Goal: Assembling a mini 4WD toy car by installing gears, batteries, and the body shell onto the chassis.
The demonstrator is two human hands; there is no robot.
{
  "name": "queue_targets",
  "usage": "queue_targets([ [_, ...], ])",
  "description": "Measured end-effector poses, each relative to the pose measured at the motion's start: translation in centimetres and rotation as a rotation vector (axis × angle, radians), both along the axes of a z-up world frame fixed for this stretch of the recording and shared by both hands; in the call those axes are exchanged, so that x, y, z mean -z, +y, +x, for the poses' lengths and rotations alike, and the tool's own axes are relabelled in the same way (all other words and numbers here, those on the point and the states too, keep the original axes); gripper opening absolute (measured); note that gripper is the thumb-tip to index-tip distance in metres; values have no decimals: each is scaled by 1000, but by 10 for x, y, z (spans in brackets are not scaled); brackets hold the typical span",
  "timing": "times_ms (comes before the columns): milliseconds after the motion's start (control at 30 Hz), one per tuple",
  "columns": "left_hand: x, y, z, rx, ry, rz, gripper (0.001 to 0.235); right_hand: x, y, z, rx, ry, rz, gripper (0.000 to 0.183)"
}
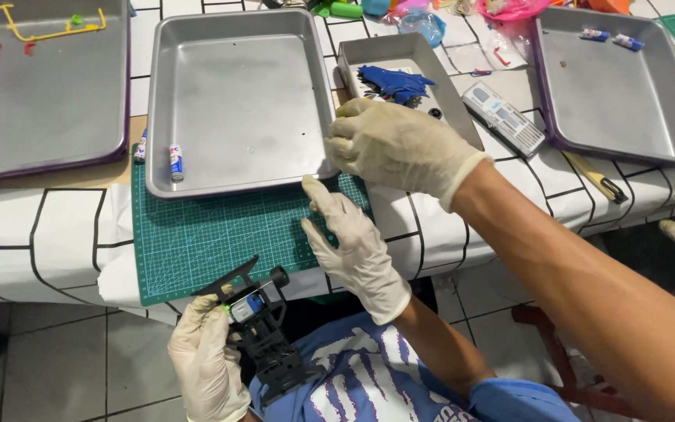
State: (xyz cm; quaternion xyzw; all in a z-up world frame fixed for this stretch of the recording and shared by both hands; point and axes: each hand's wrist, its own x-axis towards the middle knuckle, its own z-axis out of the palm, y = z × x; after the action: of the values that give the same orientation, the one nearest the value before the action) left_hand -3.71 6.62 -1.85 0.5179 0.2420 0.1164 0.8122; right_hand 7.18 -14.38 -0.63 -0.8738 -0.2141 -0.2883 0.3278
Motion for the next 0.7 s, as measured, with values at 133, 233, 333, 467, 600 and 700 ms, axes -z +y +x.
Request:
queue_targets([
  [133,-1,0,1,-5,7,33,24,1,-20,-27,-105,-47,1,46],
  [233,-1,-2,0,-1,2,25,23,-5,-41,-42,-60,-47,33,37],
  [333,-1,-1,0,-3,-14,15,23,-8,-71,-37,61,-111,22,39],
  [467,3,-3,1,15,37,62,21,-56,-91,-13,482,394,-178,86],
  [600,3,-2,1,39,26,53,21,-71,-102,28,600,923,27,13],
  [700,1,-4,3,19,37,80,19,-65,-124,43,402,831,879,14],
])
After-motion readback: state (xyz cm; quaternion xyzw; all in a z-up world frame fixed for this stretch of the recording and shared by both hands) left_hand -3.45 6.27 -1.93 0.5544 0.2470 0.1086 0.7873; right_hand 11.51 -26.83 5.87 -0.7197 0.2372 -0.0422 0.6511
